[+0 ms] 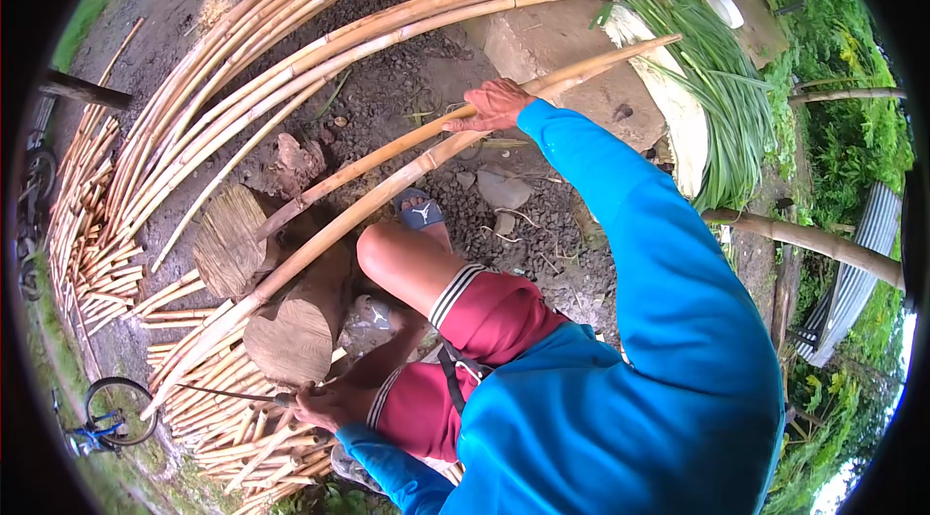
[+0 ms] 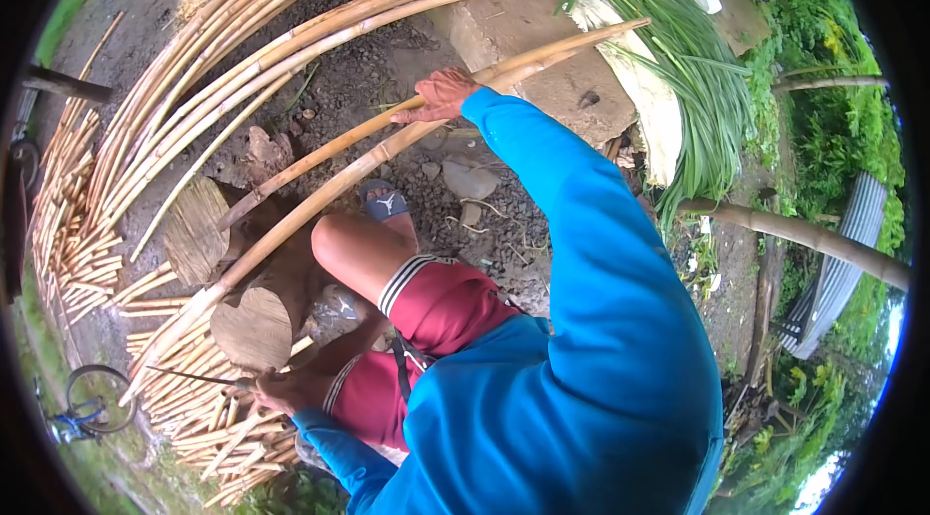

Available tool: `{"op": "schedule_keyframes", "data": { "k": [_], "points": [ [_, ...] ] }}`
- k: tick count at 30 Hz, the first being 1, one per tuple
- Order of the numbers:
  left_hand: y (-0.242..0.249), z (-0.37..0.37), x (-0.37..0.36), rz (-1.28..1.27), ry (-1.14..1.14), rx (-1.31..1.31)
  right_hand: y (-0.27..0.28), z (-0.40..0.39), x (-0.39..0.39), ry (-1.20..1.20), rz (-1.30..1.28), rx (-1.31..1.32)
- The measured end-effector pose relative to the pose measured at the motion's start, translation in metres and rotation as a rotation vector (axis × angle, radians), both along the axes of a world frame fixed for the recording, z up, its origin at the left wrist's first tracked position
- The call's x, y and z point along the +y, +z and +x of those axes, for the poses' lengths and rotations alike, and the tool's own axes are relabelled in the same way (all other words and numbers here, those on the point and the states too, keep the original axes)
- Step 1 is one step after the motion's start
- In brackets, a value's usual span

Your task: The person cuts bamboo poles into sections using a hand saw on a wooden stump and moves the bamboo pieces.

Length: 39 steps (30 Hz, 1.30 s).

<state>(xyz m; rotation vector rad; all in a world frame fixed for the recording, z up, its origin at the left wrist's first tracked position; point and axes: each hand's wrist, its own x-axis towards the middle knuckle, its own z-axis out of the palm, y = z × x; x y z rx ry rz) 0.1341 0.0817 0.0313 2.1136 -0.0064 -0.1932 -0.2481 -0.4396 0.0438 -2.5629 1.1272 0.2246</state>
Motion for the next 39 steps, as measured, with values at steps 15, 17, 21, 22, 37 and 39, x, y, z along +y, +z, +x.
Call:
{"op": "schedule_keyframes", "data": {
  "k": [15,17,21,22,37,39],
  "points": [
    [0.007,-0.007,-0.002,-0.081,0.192,0.079,-0.058,0.012,0.004,-0.007,0.043,-0.091],
    [-0.003,-0.004,0.023,0.325,-0.118,-0.243,-0.077,0.012,0.008,0.004,-0.045,-0.164],
    [0.014,-0.012,0.014,0.024,0.072,-0.042,-0.072,0.017,0.022,-0.024,-0.099,-0.213],
    [0.027,-0.014,0.008,-0.001,0.061,0.028,-0.073,0.017,0.023,-0.034,-0.101,-0.239],
    [0.057,-0.021,0.005,0.331,0.042,-0.010,-0.084,0.010,0.030,0.211,-0.108,-0.207],
    [0.051,-0.015,0.011,0.327,0.031,0.013,-0.088,0.009,0.026,0.210,-0.082,-0.178]
  ]
}}
